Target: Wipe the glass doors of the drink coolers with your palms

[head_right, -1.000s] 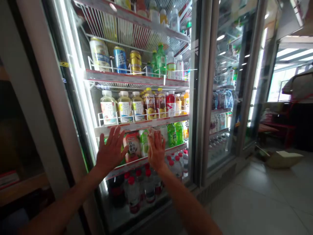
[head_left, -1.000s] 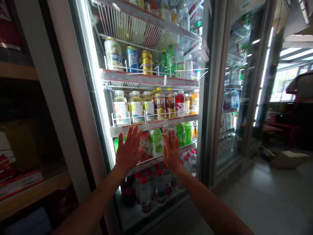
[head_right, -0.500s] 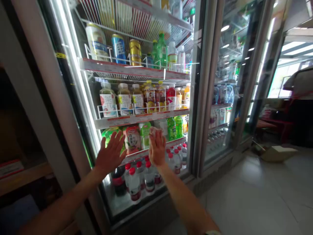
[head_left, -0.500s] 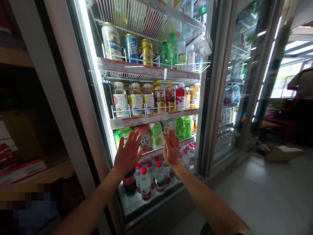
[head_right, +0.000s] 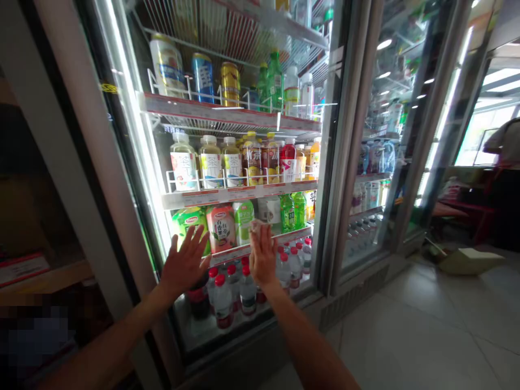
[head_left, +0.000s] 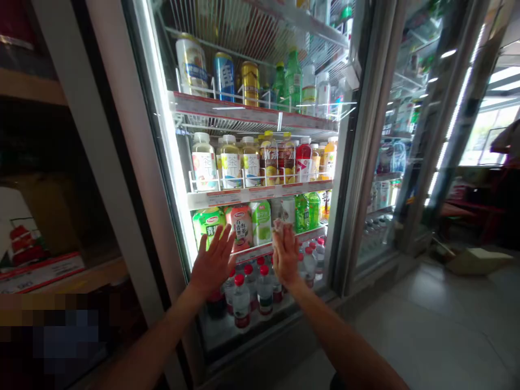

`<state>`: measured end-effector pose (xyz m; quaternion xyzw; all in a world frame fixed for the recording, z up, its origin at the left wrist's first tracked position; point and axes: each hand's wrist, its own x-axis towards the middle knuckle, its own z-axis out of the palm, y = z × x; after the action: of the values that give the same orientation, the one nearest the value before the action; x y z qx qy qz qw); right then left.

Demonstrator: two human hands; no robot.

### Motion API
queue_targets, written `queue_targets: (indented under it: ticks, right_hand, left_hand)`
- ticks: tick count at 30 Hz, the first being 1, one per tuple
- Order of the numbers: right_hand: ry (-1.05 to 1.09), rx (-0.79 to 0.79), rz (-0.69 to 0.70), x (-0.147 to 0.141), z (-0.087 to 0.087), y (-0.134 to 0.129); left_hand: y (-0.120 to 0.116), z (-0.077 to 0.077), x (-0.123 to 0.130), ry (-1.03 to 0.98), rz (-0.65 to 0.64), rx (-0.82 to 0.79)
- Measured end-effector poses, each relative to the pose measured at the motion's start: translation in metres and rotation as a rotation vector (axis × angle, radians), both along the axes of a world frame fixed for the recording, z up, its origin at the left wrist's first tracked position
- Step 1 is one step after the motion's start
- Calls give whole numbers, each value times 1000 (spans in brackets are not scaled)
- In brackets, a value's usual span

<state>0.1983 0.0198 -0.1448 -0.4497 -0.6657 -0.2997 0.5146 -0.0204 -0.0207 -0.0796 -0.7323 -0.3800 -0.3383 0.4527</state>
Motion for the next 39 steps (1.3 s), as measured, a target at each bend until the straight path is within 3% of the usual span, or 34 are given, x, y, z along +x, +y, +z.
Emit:
queue_targets:
  ticks: [3, 5, 7, 10, 13, 18, 20, 21, 23, 28, 30, 32, 37, 39]
  right_hand:
    - [-254, -43, 136, -27, -16, -18]
    - [-323, -43, 167, -24, -22, -19]
    - [-239, -25, 119, -7, -22, -11]
    - [115, 8, -46, 18, -12, 6]
    - [273, 7, -80, 13, -10, 4]
    - [-230, -42, 199, -34, -44, -33]
    - [-341, -37, 248, -46, -46, -37]
    - [-342, -29, 247, -49, -38, -36]
    - [-297, 1, 225, -57, -3, -27]
    - [-151, 69, 170, -102, 128, -10]
    - [-124, 46, 172, -123, 148, -14]
    - [-179, 30, 230, -136, 130, -22]
    - [-560, 33, 488, -119, 6, -45]
    - [-591, 31, 509, -105, -11, -45]
  left_hand:
    - [-3, 0, -4, 23, -5, -36]
    - [-6, -1, -9, 40, -3, -50]
    - [-9, -3, -13, 53, -4, -56]
    - [-12, -6, -18, 59, -8, -72]
    - [-14, -12, -19, 50, -7, -92]
    - [-21, -24, -26, 55, -19, -94]
    - [-25, -22, -32, 72, -30, -92]
    - [-27, -17, -36, 81, -33, -85]
    - [-29, -1, -43, 71, -19, -60]
    - [-29, 55, -59, -157, 42, 5]
    - [-30, 65, -65, -222, 71, 23]
    - [-33, 64, -70, -225, 102, 25]
    - [-51, 30, -75, -60, 137, -104]
    - [-57, 22, -71, -30, 146, -157]
